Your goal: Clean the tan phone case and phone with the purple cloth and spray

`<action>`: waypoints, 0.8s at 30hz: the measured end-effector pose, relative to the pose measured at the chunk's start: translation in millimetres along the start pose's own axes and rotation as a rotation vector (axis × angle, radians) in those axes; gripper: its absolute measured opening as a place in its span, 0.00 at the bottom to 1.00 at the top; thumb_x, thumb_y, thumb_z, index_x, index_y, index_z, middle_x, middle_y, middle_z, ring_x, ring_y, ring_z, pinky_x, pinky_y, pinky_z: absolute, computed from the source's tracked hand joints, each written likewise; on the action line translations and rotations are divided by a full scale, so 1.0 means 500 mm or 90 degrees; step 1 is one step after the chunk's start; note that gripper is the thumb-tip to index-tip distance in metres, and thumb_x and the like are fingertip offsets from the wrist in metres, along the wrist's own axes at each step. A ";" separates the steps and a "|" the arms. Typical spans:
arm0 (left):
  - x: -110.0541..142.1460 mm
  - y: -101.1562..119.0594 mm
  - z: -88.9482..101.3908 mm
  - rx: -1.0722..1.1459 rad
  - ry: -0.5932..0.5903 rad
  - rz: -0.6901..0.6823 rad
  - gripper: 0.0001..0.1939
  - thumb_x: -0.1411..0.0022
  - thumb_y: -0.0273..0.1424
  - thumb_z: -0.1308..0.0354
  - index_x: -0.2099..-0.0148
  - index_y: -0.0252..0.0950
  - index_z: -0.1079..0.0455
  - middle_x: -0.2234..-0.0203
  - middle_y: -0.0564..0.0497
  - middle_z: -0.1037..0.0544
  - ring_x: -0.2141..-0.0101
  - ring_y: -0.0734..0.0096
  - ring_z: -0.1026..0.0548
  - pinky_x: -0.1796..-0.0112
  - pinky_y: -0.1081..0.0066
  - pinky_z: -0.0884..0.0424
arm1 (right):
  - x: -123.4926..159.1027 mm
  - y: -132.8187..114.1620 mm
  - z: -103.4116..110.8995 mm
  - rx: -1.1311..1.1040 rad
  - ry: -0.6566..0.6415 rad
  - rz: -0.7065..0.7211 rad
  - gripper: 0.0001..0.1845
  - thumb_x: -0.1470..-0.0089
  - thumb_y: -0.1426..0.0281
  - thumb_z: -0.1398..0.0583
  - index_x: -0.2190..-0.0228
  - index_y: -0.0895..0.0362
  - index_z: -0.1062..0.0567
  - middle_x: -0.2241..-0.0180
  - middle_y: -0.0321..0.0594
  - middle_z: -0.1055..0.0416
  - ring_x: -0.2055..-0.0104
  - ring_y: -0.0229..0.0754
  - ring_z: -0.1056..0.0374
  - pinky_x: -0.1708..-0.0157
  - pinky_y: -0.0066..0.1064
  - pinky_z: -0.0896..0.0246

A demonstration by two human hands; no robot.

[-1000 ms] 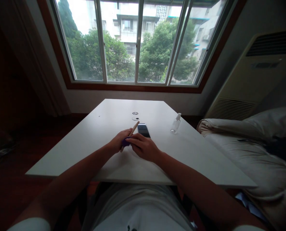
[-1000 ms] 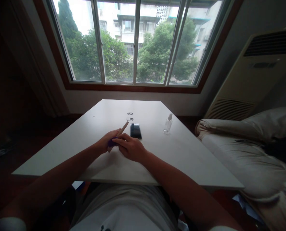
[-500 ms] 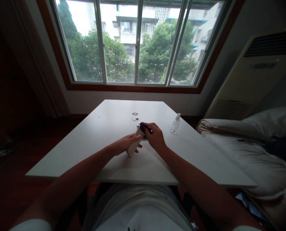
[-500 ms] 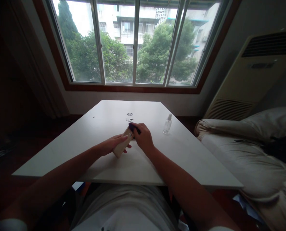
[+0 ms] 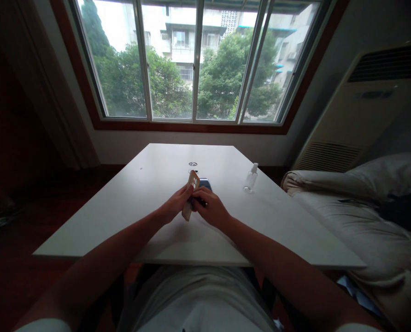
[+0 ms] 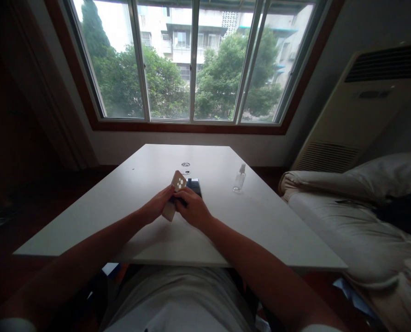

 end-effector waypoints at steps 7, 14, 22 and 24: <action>-0.001 -0.005 0.002 0.071 -0.020 0.015 0.30 0.34 0.53 0.48 0.47 0.31 0.28 0.61 0.42 0.22 0.58 0.64 0.23 0.58 0.70 0.26 | 0.011 -0.040 -0.019 0.077 -0.087 0.116 0.12 0.40 0.73 0.40 0.55 0.51 0.25 0.54 0.43 0.27 0.57 0.43 0.28 0.57 0.35 0.30; 0.013 -0.015 -0.024 0.000 -0.094 0.095 0.32 0.36 0.55 0.46 0.46 0.31 0.31 0.60 0.39 0.24 0.63 0.57 0.22 0.71 0.63 0.22 | -0.008 0.006 0.059 0.130 0.089 0.035 0.13 0.38 0.72 0.42 0.54 0.51 0.24 0.55 0.42 0.28 0.54 0.43 0.29 0.56 0.36 0.31; 0.012 -0.013 -0.024 -0.038 -0.090 0.079 0.32 0.37 0.50 0.42 0.37 0.36 0.34 0.53 0.36 0.27 0.59 0.54 0.22 0.71 0.65 0.22 | -0.012 0.076 0.099 0.164 0.143 -0.111 0.10 0.39 0.68 0.42 0.58 0.54 0.23 0.61 0.43 0.27 0.60 0.45 0.30 0.59 0.37 0.32; 0.011 -0.009 -0.020 -0.037 -0.079 0.064 0.33 0.36 0.48 0.41 0.35 0.37 0.35 0.53 0.37 0.26 0.58 0.54 0.23 0.70 0.65 0.22 | -0.007 0.087 0.090 0.171 0.131 -0.133 0.10 0.39 0.67 0.42 0.58 0.54 0.23 0.61 0.42 0.26 0.61 0.44 0.29 0.60 0.37 0.32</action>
Point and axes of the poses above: each hand's wrist, its own x-axis away from the middle knuckle, its own z-axis out of the back of the hand, y = z × x, the point moved 8 cm from there along -x, towards the middle knuckle
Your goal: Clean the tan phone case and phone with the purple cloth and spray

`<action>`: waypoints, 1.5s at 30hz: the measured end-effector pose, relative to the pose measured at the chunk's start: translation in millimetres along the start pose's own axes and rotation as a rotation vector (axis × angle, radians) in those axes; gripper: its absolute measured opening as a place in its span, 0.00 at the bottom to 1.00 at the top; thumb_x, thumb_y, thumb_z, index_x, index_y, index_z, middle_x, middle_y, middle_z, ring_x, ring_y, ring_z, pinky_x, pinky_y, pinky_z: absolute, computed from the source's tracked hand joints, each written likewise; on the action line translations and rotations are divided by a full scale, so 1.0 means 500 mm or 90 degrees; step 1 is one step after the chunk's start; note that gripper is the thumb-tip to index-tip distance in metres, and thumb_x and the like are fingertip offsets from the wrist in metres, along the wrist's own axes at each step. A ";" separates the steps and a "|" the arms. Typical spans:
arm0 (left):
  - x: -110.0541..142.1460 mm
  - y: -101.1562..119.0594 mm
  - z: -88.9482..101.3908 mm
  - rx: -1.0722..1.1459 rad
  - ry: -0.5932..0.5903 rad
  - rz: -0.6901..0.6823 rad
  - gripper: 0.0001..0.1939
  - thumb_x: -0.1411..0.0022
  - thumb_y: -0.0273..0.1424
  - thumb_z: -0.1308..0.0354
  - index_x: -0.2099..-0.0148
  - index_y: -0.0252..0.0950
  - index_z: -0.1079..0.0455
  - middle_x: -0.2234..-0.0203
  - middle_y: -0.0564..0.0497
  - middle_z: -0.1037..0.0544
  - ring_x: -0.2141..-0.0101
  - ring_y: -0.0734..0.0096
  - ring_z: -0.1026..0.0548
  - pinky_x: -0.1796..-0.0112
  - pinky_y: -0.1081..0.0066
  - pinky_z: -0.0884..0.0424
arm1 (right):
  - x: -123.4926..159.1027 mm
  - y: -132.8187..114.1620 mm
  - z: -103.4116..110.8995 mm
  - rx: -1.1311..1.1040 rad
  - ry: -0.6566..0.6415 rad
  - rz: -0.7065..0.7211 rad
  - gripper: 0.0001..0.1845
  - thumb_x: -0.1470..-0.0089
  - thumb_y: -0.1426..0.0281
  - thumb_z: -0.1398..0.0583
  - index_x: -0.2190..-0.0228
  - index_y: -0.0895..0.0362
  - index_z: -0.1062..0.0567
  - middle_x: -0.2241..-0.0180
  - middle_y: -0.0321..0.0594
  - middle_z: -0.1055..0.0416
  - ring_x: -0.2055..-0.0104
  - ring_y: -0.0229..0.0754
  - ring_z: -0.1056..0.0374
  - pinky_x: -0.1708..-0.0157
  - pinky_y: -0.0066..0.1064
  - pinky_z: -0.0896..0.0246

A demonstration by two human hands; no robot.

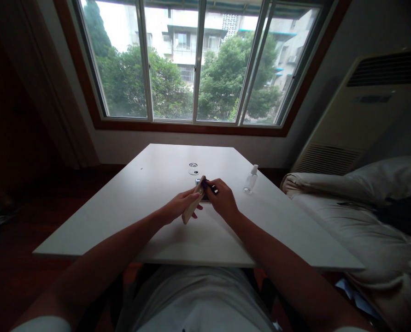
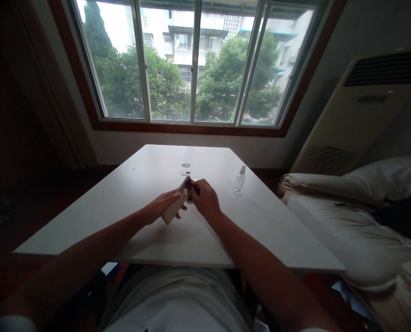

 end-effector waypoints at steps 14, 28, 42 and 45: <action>0.004 0.006 0.020 -0.025 0.057 -0.040 0.33 0.36 0.48 0.41 0.33 0.42 0.37 0.53 0.42 0.24 0.55 0.54 0.23 0.66 0.64 0.22 | 0.019 -0.018 -0.035 -0.049 -0.092 -0.038 0.07 0.42 0.66 0.40 0.63 0.55 0.25 0.68 0.38 0.26 0.70 0.40 0.31 0.69 0.31 0.35; -0.003 0.021 0.032 -0.083 0.090 -0.089 0.28 0.35 0.48 0.45 0.41 0.35 0.31 0.63 0.46 0.23 0.68 0.67 0.24 0.69 0.71 0.25 | 0.045 -0.096 -0.069 -0.110 -0.239 0.062 0.04 0.43 0.69 0.39 0.64 0.54 0.25 0.66 0.38 0.26 0.69 0.39 0.31 0.67 0.30 0.35; -0.006 0.001 0.027 -0.073 0.062 -0.005 0.33 0.35 0.51 0.45 0.33 0.41 0.40 0.54 0.40 0.27 0.60 0.58 0.23 0.73 0.68 0.23 | -0.004 0.079 0.036 -0.251 0.169 -0.255 0.20 0.41 0.52 0.41 0.58 0.55 0.30 0.65 0.40 0.26 0.68 0.41 0.29 0.72 0.31 0.31; -0.004 0.003 0.025 -0.069 0.063 -0.020 0.32 0.36 0.51 0.45 0.35 0.41 0.38 0.55 0.41 0.26 0.60 0.57 0.23 0.73 0.68 0.23 | -0.002 0.007 0.006 -0.190 0.045 -0.100 0.15 0.39 0.59 0.40 0.55 0.54 0.27 0.59 0.43 0.26 0.60 0.45 0.28 0.64 0.35 0.29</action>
Point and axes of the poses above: each hand's wrist, its own x-axis away from the middle knuckle, its own z-axis out of the back of the hand, y = z × x, the point moved 8 cm from there along -x, towards the middle knuckle
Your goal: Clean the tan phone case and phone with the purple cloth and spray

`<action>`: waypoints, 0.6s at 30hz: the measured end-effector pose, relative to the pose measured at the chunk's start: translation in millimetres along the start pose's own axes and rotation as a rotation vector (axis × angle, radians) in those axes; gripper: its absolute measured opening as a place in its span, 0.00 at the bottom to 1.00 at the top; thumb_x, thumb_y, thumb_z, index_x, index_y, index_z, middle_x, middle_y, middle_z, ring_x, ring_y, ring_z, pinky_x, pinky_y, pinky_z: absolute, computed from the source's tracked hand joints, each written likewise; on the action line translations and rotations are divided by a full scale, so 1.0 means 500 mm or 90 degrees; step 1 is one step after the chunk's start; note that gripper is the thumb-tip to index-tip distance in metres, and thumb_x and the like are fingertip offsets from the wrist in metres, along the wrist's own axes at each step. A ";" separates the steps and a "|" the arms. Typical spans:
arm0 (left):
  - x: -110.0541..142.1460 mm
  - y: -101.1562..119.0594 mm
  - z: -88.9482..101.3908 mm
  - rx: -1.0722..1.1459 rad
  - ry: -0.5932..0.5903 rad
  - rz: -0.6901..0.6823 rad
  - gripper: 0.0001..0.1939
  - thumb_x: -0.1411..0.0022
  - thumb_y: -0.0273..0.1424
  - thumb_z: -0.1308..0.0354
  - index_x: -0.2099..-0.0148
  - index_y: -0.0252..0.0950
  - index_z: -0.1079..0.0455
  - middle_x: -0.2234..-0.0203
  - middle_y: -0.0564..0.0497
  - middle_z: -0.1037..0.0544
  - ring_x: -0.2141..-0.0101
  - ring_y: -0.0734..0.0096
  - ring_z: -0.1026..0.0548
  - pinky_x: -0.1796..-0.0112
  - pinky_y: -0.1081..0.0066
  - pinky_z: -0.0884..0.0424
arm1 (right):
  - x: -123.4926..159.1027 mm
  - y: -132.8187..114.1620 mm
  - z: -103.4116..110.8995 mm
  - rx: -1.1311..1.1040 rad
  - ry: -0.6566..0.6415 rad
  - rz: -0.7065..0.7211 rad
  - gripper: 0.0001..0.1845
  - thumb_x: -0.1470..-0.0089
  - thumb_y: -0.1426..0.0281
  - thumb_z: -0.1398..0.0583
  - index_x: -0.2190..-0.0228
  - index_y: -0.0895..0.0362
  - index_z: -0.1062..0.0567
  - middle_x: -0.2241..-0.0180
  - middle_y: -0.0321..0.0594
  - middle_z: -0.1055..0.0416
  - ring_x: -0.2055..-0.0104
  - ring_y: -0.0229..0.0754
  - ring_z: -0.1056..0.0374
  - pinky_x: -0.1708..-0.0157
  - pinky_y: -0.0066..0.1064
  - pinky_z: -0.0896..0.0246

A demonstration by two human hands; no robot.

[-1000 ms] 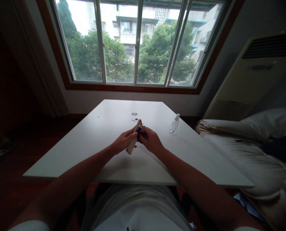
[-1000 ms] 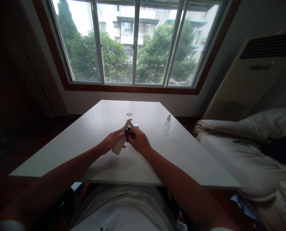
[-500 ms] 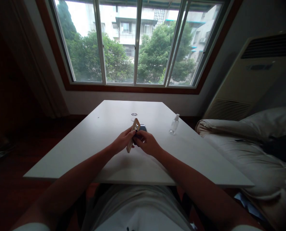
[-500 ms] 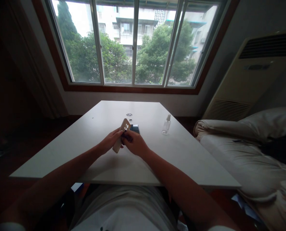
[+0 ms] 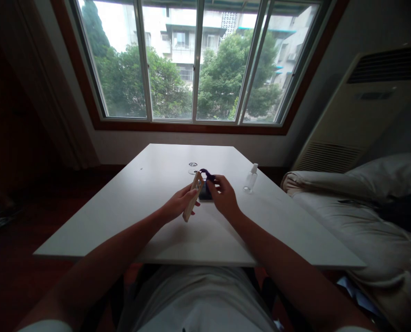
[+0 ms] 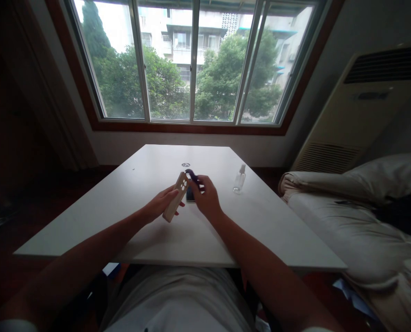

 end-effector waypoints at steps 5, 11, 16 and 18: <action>-0.001 -0.002 0.005 -0.004 0.033 -0.007 0.32 0.37 0.52 0.44 0.40 0.36 0.34 0.62 0.42 0.24 0.62 0.58 0.22 0.74 0.69 0.24 | 0.034 -0.040 -0.069 0.135 -0.162 0.139 0.15 0.42 0.73 0.41 0.52 0.53 0.26 0.52 0.45 0.29 0.54 0.46 0.30 0.53 0.40 0.33; 0.004 0.000 0.008 -0.079 0.032 -0.049 0.32 0.36 0.49 0.44 0.35 0.40 0.37 0.61 0.44 0.23 0.63 0.61 0.24 0.73 0.70 0.26 | 0.034 -0.016 -0.074 0.136 -0.206 0.081 0.08 0.42 0.74 0.40 0.59 0.55 0.25 0.62 0.40 0.27 0.65 0.40 0.31 0.64 0.33 0.34; 0.007 0.020 -0.001 -0.093 -0.009 -0.129 0.33 0.37 0.40 0.39 0.33 0.39 0.39 0.52 0.42 0.25 0.57 0.60 0.25 0.61 0.65 0.25 | 0.040 -0.028 -0.078 0.111 -0.225 0.098 0.09 0.45 0.77 0.40 0.62 0.55 0.25 0.60 0.40 0.28 0.64 0.40 0.32 0.63 0.31 0.35; 0.008 0.034 -0.006 -0.083 -0.022 -0.180 0.32 0.37 0.37 0.38 0.33 0.37 0.39 0.48 0.41 0.26 0.51 0.56 0.27 0.53 0.61 0.28 | 0.041 -0.039 -0.077 0.109 -0.220 0.119 0.10 0.45 0.78 0.41 0.61 0.55 0.25 0.58 0.41 0.29 0.62 0.41 0.32 0.62 0.32 0.35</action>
Point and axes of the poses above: each hand's wrist, its own x-axis away from the middle knuckle, its own z-axis out of the back of the hand, y = z × x, the point moved 8 cm from there along -x, towards the middle knuckle
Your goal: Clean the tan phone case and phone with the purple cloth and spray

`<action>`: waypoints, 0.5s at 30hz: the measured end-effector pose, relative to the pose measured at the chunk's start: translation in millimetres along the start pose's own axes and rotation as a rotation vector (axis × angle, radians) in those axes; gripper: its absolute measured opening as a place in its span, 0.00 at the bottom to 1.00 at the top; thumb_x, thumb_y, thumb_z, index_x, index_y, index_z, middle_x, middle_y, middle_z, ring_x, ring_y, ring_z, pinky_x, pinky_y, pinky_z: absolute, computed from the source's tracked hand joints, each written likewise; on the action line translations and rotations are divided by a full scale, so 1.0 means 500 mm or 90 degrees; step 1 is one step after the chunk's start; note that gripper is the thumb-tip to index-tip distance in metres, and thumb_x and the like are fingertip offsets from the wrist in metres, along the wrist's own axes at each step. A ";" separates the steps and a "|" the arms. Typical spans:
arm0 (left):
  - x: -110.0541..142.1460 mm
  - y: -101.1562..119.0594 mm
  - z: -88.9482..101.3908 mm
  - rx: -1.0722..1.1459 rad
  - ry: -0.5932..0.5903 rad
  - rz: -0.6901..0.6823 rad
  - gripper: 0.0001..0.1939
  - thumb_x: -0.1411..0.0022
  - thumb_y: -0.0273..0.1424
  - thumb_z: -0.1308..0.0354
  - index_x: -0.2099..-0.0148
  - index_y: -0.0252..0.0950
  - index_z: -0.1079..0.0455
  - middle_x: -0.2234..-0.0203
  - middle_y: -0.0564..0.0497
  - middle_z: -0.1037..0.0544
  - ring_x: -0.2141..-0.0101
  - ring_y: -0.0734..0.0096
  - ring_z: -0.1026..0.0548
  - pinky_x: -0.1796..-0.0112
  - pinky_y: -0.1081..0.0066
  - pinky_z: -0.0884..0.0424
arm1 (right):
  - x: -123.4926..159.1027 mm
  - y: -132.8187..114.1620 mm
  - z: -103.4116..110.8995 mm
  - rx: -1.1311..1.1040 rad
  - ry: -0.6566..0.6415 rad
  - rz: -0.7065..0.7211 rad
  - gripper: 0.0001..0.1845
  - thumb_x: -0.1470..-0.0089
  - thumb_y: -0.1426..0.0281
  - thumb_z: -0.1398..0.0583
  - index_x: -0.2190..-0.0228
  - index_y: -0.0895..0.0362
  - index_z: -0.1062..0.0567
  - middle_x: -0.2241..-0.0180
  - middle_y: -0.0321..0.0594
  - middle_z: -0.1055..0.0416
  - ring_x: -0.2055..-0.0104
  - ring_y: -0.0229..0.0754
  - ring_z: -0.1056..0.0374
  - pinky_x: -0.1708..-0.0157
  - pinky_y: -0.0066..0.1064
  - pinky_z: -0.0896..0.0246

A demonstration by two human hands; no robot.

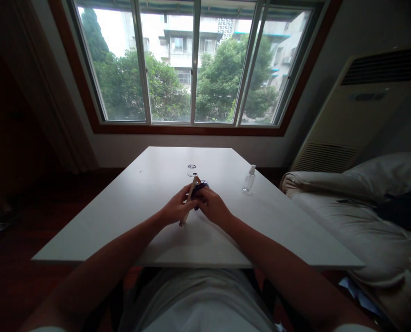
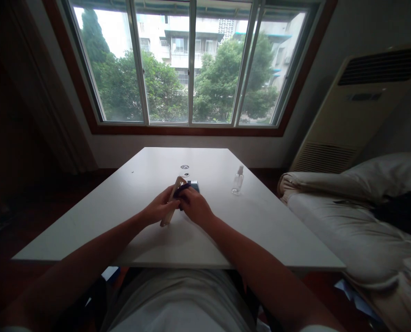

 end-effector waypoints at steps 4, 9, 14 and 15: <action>-0.002 0.018 0.005 -0.017 0.014 -0.072 0.32 0.35 0.37 0.39 0.32 0.38 0.41 0.40 0.40 0.32 0.43 0.53 0.33 0.44 0.57 0.35 | -0.003 -0.020 0.020 0.014 0.046 0.030 0.08 0.42 0.74 0.41 0.60 0.54 0.25 0.57 0.43 0.30 0.58 0.44 0.32 0.59 0.35 0.34; 0.005 0.026 0.024 -0.119 0.073 -0.072 0.32 0.34 0.39 0.41 0.31 0.40 0.42 0.40 0.41 0.32 0.44 0.53 0.32 0.46 0.57 0.34 | 0.000 -0.024 0.039 -0.015 0.109 -0.001 0.06 0.40 0.70 0.40 0.59 0.54 0.28 0.60 0.41 0.30 0.60 0.43 0.32 0.60 0.35 0.34; 0.011 0.048 0.010 -0.101 0.050 -0.102 0.32 0.34 0.38 0.41 0.31 0.38 0.42 0.41 0.41 0.31 0.47 0.56 0.29 0.49 0.62 0.30 | 0.008 0.001 0.039 -0.085 0.156 -0.090 0.16 0.41 0.64 0.37 0.53 0.54 0.32 0.58 0.41 0.28 0.62 0.42 0.30 0.62 0.35 0.32; 0.012 0.052 0.007 -0.103 0.048 -0.111 0.32 0.34 0.38 0.40 0.32 0.37 0.42 0.42 0.41 0.31 0.47 0.56 0.28 0.49 0.62 0.30 | 0.009 0.003 0.039 -0.087 0.159 -0.099 0.18 0.41 0.62 0.37 0.52 0.54 0.32 0.57 0.42 0.27 0.61 0.43 0.30 0.61 0.36 0.32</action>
Point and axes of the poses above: each hand's wrist, its own x-axis away from the middle knuckle, its own z-axis out of the back of the hand, y = z × x, the point moved 8 cm from there along -x, towards the middle knuckle
